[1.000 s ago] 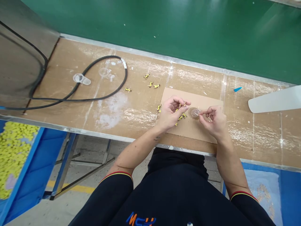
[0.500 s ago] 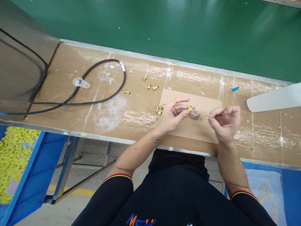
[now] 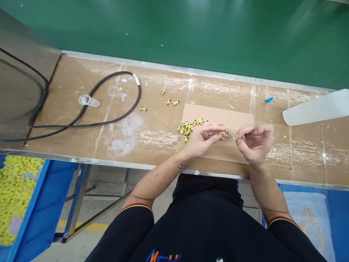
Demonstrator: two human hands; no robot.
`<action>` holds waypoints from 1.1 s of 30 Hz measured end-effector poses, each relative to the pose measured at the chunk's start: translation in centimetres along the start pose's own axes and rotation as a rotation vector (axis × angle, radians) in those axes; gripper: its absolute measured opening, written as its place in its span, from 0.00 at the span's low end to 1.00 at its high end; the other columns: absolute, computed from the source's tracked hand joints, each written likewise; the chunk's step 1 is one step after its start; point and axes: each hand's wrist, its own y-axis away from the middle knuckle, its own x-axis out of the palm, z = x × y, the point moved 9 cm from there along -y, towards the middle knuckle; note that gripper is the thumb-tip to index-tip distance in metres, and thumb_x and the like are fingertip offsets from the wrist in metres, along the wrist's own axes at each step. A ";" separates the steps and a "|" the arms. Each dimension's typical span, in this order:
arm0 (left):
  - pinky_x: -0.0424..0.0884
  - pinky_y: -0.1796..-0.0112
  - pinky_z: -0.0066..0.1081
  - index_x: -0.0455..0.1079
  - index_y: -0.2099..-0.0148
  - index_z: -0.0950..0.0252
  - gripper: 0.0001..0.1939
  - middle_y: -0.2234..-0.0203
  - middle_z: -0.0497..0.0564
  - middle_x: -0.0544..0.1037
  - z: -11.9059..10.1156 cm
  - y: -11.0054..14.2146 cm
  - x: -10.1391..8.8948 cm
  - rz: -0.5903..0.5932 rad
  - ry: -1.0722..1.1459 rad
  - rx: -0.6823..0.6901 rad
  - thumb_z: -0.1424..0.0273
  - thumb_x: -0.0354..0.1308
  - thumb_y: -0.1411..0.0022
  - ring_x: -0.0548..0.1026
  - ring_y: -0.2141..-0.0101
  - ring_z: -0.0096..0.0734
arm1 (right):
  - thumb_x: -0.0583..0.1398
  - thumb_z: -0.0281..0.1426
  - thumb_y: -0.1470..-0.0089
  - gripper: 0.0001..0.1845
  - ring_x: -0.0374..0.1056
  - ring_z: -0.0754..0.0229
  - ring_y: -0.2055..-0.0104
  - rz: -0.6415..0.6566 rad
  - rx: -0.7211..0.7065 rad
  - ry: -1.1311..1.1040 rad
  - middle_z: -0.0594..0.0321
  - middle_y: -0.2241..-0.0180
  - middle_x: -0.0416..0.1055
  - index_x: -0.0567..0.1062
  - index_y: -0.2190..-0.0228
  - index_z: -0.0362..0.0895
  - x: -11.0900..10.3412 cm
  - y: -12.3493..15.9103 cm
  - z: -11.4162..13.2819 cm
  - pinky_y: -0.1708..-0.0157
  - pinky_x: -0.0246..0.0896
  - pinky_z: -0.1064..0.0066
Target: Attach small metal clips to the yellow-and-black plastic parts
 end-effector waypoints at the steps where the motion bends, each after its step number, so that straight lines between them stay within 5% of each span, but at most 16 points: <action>1: 0.83 0.55 0.28 0.82 0.56 0.64 0.12 0.60 0.51 0.79 0.0 0.0 0.1 0.007 0.008 -0.003 0.64 0.73 0.38 0.85 0.62 0.28 | 0.67 0.26 0.43 0.20 0.69 0.62 0.72 0.001 0.001 0.003 0.71 0.71 0.76 0.60 0.61 0.53 0.0 0.0 0.0 0.74 0.62 0.69; 12: 0.76 0.67 0.24 0.62 0.67 0.65 0.24 0.72 0.45 0.77 0.6 0.1 0.0 -0.025 0.111 -0.071 0.61 0.76 0.43 0.82 0.71 0.25 | 0.65 0.35 0.39 0.19 0.66 0.60 0.74 -0.022 0.083 0.033 0.71 0.73 0.68 0.57 0.63 0.54 0.2 0.3 -0.5 0.73 0.65 0.63; 33: 0.65 0.79 0.24 0.55 0.75 0.61 0.15 0.86 0.39 0.67 -0.2 0.6 0.0 -0.067 0.012 -0.072 0.75 0.61 0.50 0.69 0.85 0.21 | 0.66 0.31 0.40 0.18 0.68 0.61 0.73 0.030 0.105 -0.054 0.71 0.72 0.71 0.60 0.61 0.54 1.0 0.5 -0.8 0.75 0.63 0.67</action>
